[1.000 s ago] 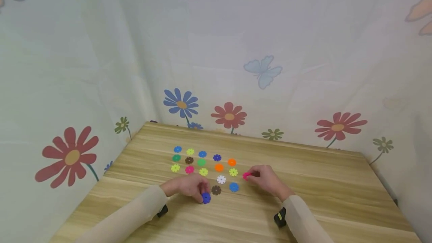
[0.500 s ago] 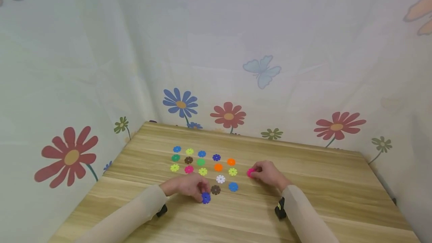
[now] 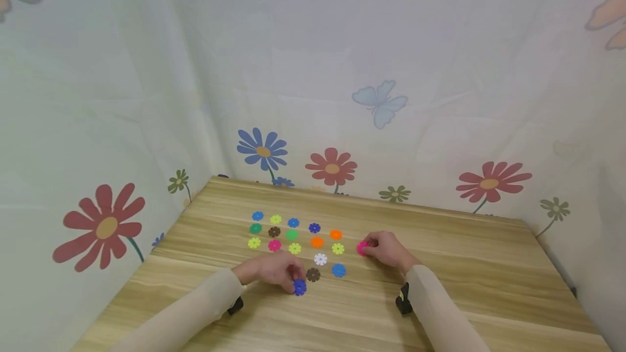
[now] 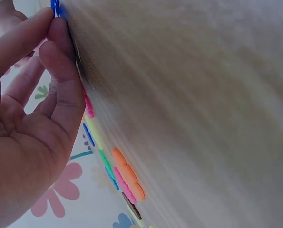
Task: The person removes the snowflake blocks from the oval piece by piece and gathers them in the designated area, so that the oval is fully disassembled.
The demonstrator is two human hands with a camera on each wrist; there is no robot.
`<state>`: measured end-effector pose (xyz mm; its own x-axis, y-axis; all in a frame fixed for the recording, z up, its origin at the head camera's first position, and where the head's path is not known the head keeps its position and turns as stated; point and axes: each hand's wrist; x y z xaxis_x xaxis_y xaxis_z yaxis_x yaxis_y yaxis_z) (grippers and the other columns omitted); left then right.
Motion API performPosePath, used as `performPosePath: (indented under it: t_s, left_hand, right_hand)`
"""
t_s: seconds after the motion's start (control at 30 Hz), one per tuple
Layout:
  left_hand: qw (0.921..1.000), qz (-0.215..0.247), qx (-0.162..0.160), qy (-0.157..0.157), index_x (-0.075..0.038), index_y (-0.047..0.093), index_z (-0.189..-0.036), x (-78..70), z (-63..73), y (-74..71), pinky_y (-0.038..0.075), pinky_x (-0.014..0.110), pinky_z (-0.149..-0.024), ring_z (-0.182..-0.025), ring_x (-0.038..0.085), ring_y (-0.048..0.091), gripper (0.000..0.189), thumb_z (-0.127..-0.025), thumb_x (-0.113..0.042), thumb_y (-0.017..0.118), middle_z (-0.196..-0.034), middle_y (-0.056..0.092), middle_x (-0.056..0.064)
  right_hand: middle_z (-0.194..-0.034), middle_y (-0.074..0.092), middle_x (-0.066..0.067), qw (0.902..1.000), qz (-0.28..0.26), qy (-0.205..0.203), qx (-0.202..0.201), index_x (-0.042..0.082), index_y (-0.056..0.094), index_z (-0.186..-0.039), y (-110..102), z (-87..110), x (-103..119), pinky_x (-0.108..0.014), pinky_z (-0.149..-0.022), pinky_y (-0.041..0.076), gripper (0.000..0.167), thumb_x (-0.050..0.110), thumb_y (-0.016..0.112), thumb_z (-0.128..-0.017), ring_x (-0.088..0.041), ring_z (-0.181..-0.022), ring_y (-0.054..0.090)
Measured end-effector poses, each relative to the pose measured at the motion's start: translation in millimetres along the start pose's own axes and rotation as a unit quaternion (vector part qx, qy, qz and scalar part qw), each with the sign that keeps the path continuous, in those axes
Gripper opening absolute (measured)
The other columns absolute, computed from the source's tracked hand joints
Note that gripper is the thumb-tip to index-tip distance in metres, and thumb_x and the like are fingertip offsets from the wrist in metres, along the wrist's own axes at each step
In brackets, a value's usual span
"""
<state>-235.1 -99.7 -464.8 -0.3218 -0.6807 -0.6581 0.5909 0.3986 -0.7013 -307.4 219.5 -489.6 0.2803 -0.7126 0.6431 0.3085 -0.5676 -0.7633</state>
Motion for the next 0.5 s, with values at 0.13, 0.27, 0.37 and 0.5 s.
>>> performPosePath:
  t_s: [0.13, 0.27, 0.37, 0.5]
  left_hand:
    - [1.0000, 0.004, 0.000, -0.001, -0.016, 0.069, -0.093, -0.1, -0.1, 0.1, 0.045, 0.021, -0.072, -0.077, 0.006, 0.053, 0.025, -0.074, -0.005, 0.078, -0.084, 0.060, -0.007]
    - [0.9999, 0.012, 0.003, 0.004, -0.015, 0.068, -0.095, -1.5, 1.1, 0.3, 0.045, 0.021, -0.070, -0.075, 0.007, 0.053, 0.025, -0.074, -0.006, 0.077, -0.084, 0.060, -0.004]
    - [0.9993, 0.036, 0.001, 0.008, -0.012, 0.068, -0.097, -3.4, 1.4, -0.7, 0.046, 0.022, -0.068, -0.074, 0.008, 0.054, 0.023, -0.076, -0.005, 0.076, -0.084, 0.061, -0.003]
    - [0.9972, 0.073, -0.016, 0.010, -0.010, 0.067, -0.098, -4.8, 2.6, -4.1, 0.047, 0.024, -0.065, -0.073, 0.012, 0.055, 0.021, -0.079, -0.005, 0.073, -0.084, 0.061, -0.002]
  right_hand:
    - [-0.078, 0.060, 0.003, 0.9999, 0.014, -0.003, -0.008, 0.009, 0.068, -0.093, 0.1, 1.2, 0.9, -0.028, -0.066, 0.044, 0.011, 0.018, 0.068, -0.088, -0.012, -0.072, 0.052]
    - [-0.079, 0.060, 0.003, 0.9997, 0.021, -0.003, -0.011, 0.008, 0.068, -0.099, 1.5, 2.6, -0.4, -0.029, -0.067, 0.044, 0.016, 0.019, 0.068, -0.088, -0.012, -0.073, 0.051]
    - [-0.080, 0.059, 0.003, 0.9996, 0.023, -0.007, -0.015, 0.008, 0.068, -0.101, 1.7, 3.8, -1.5, -0.031, -0.068, 0.043, 0.018, 0.020, 0.068, -0.088, -0.013, -0.074, 0.050]
    - [-0.078, 0.058, 0.003, 0.9992, 0.028, -0.020, -0.019, 0.008, 0.068, -0.101, 2.0, 3.9, -1.2, -0.031, -0.068, 0.043, 0.018, 0.020, 0.069, -0.087, -0.013, -0.073, 0.050]
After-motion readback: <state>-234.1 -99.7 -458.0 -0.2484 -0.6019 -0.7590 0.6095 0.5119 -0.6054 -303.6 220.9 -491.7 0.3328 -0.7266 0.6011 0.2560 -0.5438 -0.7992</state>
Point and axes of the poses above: each hand's wrist, its own z-axis away from the middle knuckle, its own y-axis out of the palm, x = y × z
